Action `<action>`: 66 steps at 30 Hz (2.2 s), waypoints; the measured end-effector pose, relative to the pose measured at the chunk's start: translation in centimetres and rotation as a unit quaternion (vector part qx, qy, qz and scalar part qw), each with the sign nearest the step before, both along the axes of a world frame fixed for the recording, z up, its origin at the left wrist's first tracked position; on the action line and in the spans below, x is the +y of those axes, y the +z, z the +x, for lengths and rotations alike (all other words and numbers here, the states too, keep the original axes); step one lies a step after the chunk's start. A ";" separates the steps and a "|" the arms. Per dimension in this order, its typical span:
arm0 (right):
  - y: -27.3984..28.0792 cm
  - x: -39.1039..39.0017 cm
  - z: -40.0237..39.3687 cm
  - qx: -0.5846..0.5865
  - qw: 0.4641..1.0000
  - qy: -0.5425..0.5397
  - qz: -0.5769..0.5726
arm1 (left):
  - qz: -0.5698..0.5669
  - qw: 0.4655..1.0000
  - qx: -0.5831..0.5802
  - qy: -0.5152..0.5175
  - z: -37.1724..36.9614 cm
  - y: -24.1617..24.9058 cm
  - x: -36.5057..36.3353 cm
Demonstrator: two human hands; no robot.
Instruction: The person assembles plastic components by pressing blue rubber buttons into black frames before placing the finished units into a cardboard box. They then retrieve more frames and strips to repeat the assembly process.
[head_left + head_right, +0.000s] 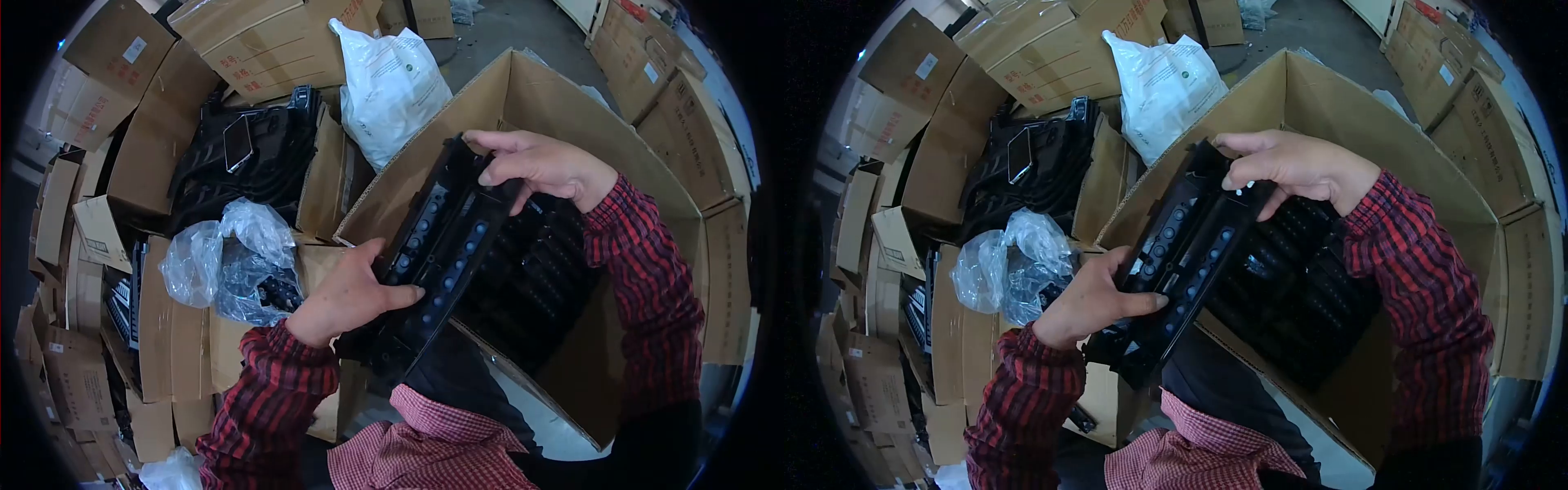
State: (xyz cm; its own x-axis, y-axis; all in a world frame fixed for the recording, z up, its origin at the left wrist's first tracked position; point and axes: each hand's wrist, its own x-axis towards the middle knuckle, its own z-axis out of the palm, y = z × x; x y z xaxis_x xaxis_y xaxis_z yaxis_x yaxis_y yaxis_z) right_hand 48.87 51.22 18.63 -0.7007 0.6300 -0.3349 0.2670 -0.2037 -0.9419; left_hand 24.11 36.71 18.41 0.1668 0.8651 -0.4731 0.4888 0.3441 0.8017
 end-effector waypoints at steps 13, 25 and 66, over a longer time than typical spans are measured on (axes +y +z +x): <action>-12.4 -1.9 16.4 0.077 0.949 -0.272 -0.138 | -0.028 0.948 -0.190 0.254 -1.9 -1.2 0.7; -37.8 -10.3 4.7 -0.022 0.833 -0.525 -0.173 | 0.019 0.898 -0.147 0.415 -3.3 -2.3 -4.7; -10.6 -0.5 6.8 -0.207 0.858 0.201 0.426 | 0.204 0.857 0.230 -0.414 8.1 -3.4 14.5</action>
